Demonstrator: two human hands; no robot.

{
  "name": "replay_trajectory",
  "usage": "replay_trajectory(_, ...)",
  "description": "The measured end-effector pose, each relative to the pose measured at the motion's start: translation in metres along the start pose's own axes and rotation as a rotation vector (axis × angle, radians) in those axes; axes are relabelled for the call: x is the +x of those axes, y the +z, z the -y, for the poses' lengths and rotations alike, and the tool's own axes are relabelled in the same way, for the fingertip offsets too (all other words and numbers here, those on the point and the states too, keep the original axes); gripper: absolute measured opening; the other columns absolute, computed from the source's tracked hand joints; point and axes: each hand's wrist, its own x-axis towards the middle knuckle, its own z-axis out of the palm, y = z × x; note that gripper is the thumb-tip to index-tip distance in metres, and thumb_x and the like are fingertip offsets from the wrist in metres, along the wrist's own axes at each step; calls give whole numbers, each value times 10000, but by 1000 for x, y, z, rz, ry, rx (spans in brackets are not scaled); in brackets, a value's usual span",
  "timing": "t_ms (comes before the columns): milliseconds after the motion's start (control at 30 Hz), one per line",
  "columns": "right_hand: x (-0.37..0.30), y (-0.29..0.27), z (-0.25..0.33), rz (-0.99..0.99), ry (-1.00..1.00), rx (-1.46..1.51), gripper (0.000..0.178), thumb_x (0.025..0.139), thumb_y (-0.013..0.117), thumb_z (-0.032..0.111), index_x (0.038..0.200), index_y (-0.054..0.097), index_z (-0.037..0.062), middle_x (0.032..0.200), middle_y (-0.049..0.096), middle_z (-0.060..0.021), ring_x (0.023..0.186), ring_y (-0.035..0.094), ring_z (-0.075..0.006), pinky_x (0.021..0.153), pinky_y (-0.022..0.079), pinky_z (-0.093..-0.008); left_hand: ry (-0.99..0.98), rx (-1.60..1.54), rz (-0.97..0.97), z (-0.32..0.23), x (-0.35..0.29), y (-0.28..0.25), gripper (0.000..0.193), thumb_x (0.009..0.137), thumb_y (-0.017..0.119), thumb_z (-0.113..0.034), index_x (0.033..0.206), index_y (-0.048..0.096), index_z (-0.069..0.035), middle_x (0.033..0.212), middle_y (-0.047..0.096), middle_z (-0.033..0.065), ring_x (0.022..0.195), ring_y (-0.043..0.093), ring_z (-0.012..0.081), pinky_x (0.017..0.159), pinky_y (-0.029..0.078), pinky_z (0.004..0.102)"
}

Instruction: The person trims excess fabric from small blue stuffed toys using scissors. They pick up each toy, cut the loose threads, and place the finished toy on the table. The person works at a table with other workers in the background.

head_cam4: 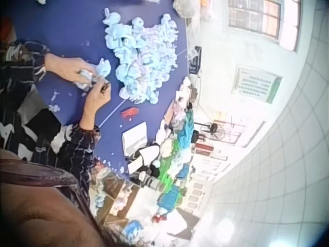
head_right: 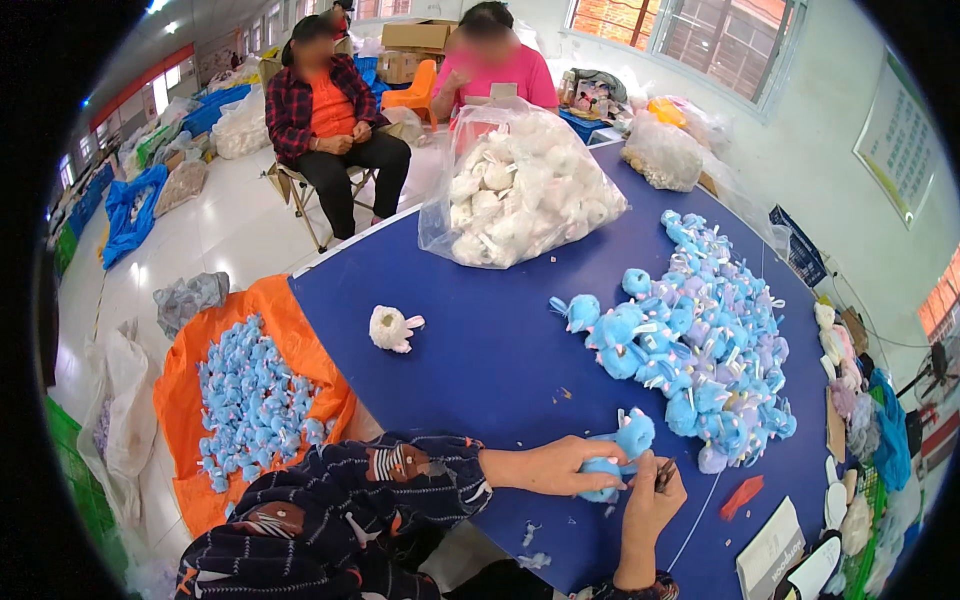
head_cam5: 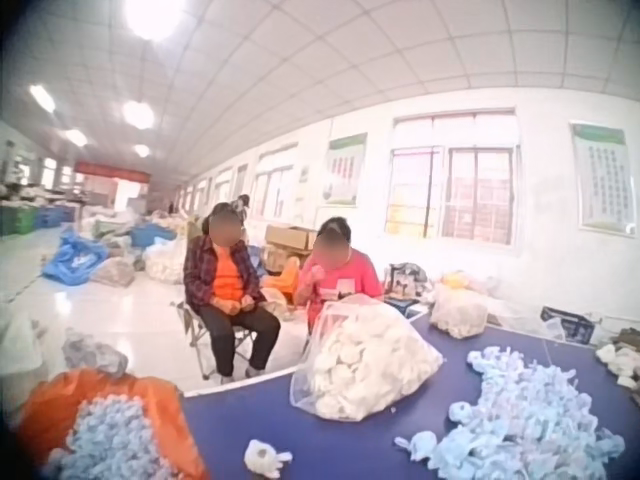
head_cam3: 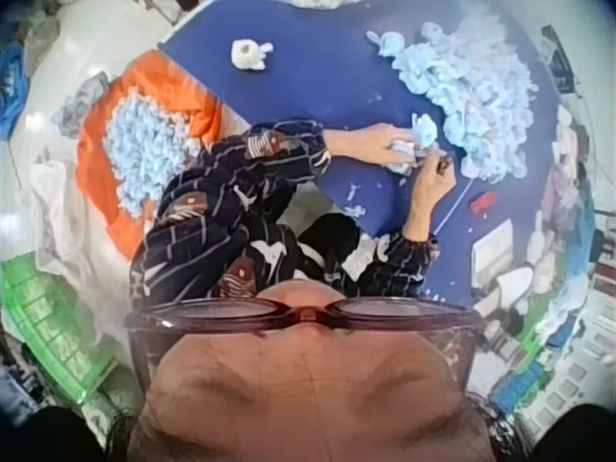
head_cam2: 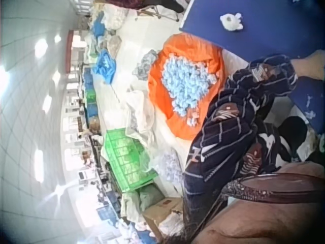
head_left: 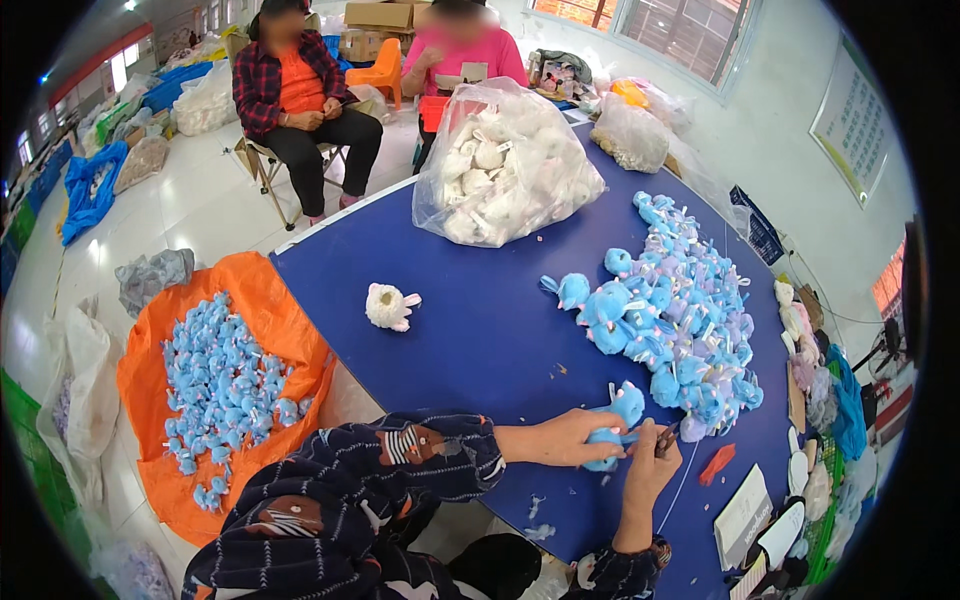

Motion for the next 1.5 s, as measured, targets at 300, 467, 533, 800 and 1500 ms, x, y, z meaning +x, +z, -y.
replay_trajectory(300,2,1,-1,-35,31,18,320,868,590,278,715,545,0,559,503,-14,503,455,-63,463,345,-210,-57,-115,60,-3,-3,-1,344,897,516,-264,1147,463,-34,789,574,90,538,518,117,483,413,261)
replay_trajectory(467,4,-2,-2,-36,77,130,299,865,594,265,747,541,-4,580,512,-21,503,469,-72,461,369,-216,-124,-136,85,-19,-4,-3,389,868,569,-262,1186,457,-68,894,573,87,587,546,132,548,446,269)
replay_trajectory(533,6,-2,-3,-45,85,169,291,863,596,261,757,537,-3,584,510,-21,501,469,-73,460,370,-215,-103,-104,60,-13,-4,-2,415,850,594,-254,1190,452,-64,941,564,84,654,564,126,583,459,264)
replay_trajectory(800,9,-4,-4,-83,91,309,271,869,583,259,739,516,32,572,472,-1,435,409,-52,416,334,-203,-69,-100,-33,3,-1,0,502,817,621,-186,1246,405,-43,1008,555,88,857,560,129,680,468,262)
replay_trajectory(1500,26,0,-30,181,-292,-634,383,746,658,123,1102,549,36,1041,593,-170,923,594,-335,768,478,-378,-32,-85,-201,12,3,-2,408,828,597,-101,1190,430,-17,997,521,39,888,506,85,772,443,238)
